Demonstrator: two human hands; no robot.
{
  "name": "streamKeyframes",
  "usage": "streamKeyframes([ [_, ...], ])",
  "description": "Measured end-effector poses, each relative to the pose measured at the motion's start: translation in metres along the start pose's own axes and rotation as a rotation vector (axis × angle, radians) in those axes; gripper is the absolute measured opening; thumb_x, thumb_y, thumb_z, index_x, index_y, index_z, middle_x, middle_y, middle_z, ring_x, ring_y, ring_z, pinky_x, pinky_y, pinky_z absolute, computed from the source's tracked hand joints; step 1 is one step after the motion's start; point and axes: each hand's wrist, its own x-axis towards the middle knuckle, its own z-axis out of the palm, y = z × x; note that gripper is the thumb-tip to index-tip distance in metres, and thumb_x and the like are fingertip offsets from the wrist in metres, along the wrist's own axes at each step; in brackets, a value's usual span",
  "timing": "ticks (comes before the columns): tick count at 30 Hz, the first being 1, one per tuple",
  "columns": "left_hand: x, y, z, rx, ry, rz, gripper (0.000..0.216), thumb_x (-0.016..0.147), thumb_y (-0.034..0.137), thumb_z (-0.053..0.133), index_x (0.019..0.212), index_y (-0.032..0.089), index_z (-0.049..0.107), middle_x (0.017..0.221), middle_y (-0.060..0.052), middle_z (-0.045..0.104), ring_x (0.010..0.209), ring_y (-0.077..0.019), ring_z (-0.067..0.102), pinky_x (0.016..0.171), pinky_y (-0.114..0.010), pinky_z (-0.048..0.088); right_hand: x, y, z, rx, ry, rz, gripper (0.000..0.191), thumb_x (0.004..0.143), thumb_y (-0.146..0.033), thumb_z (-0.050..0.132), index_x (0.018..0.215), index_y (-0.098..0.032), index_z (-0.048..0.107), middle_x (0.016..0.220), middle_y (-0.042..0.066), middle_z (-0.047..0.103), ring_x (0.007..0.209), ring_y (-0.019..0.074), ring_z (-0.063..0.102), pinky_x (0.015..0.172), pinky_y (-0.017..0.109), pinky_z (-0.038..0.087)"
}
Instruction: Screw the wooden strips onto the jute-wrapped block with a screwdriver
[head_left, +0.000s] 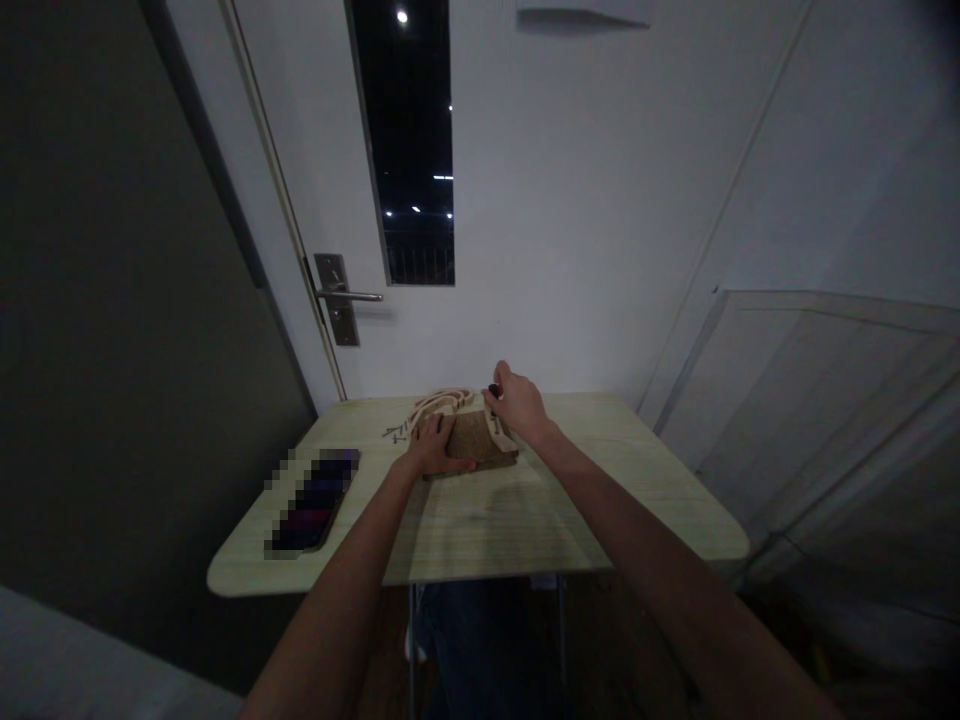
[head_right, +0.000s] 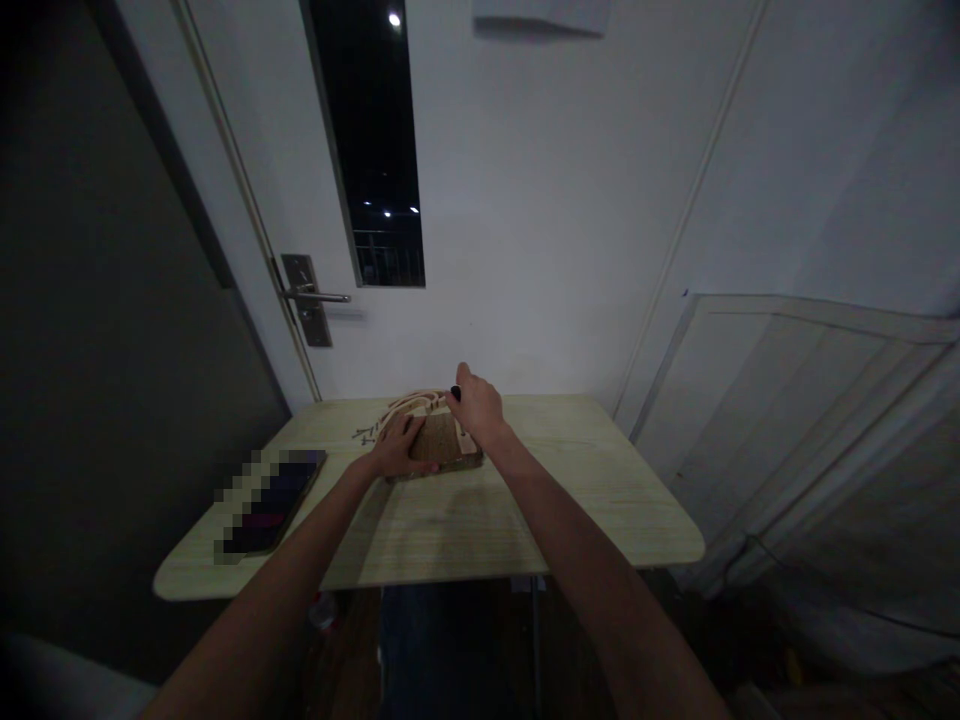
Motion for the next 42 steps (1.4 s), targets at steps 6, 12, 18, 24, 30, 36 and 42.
streamKeyframes([
  [6, 0.0, -0.001, 0.001, -0.001, 0.01, 0.014, 0.118, 0.06, 0.078, 0.059, 0.15, 0.014, 0.017, 0.157, -0.022, 0.011, 0.145, -0.0377, 0.009, 0.114, -0.054, 0.016, 0.002, 0.005, 0.003, 0.017, -0.053, -0.087, 0.027, 0.092, -0.031, 0.049, 0.113, -0.021, 0.064, 0.112, 0.007, 0.069, 0.104, 0.0182, 0.062, 0.088, 0.026, 0.043],
  [12, 0.0, -0.001, 0.001, -0.006, 0.007, 0.025, 0.119, 0.059, 0.079, 0.059, 0.15, 0.014, 0.017, 0.156, -0.022, 0.012, 0.144, -0.0376, 0.011, 0.114, -0.053, 0.016, 0.002, 0.001, 0.001, -0.001, -0.049, -0.07, 0.037, 0.093, -0.02, 0.039, 0.121, -0.017, 0.062, 0.116, 0.009, 0.068, 0.107, 0.0189, 0.062, 0.092, 0.027, 0.043],
  [18, 0.0, -0.001, 0.0, -0.001, 0.009, 0.016, 0.119, 0.06, 0.078, 0.059, 0.15, 0.014, 0.017, 0.157, -0.022, 0.012, 0.145, -0.0372, 0.009, 0.115, -0.053, 0.015, -0.003, -0.001, -0.007, -0.059, -0.05, -0.056, 0.027, 0.092, -0.032, 0.046, 0.109, -0.027, 0.067, 0.104, 0.005, 0.071, 0.097, 0.0209, 0.065, 0.078, 0.028, 0.047],
  [24, 0.0, -0.002, 0.001, -0.003, 0.004, 0.021, 0.119, 0.06, 0.077, 0.06, 0.15, 0.014, 0.015, 0.156, -0.023, 0.013, 0.145, -0.0376, 0.01, 0.115, -0.053, 0.014, -0.002, -0.002, -0.007, -0.055, -0.108, -0.035, 0.035, 0.094, -0.031, 0.04, 0.12, -0.023, 0.063, 0.115, 0.008, 0.068, 0.105, 0.0215, 0.062, 0.083, 0.029, 0.047],
  [30, 0.001, -0.003, 0.003, -0.001, 0.016, 0.025, 0.119, 0.06, 0.077, 0.06, 0.15, 0.013, 0.016, 0.156, -0.024, 0.013, 0.144, -0.0387, 0.011, 0.114, -0.053, 0.015, -0.001, 0.001, -0.007, -0.035, -0.132, -0.054, 0.041, 0.094, -0.021, 0.038, 0.13, -0.024, 0.056, 0.121, 0.009, 0.065, 0.109, 0.0202, 0.061, 0.089, 0.029, 0.047],
  [36, 0.003, -0.006, 0.006, 0.001, 0.018, 0.021, 0.118, 0.061, 0.078, 0.06, 0.15, 0.013, 0.017, 0.155, -0.025, 0.012, 0.144, -0.0386, 0.01, 0.114, -0.053, 0.015, 0.001, -0.002, -0.011, -0.01, -0.164, -0.108, 0.036, 0.093, -0.02, 0.045, 0.125, -0.024, 0.061, 0.12, 0.006, 0.067, 0.112, 0.0173, 0.06, 0.093, 0.025, 0.044],
  [42, 0.005, -0.008, 0.008, -0.007, 0.019, 0.026, 0.121, 0.059, 0.08, 0.059, 0.15, 0.014, 0.015, 0.156, -0.024, 0.012, 0.144, -0.0394, 0.01, 0.113, -0.053, 0.016, -0.002, -0.014, -0.019, -0.088, -0.15, -0.105, 0.021, 0.09, -0.033, 0.056, 0.107, -0.028, 0.066, 0.106, 0.004, 0.072, 0.1, 0.0186, 0.065, 0.079, 0.025, 0.047],
])
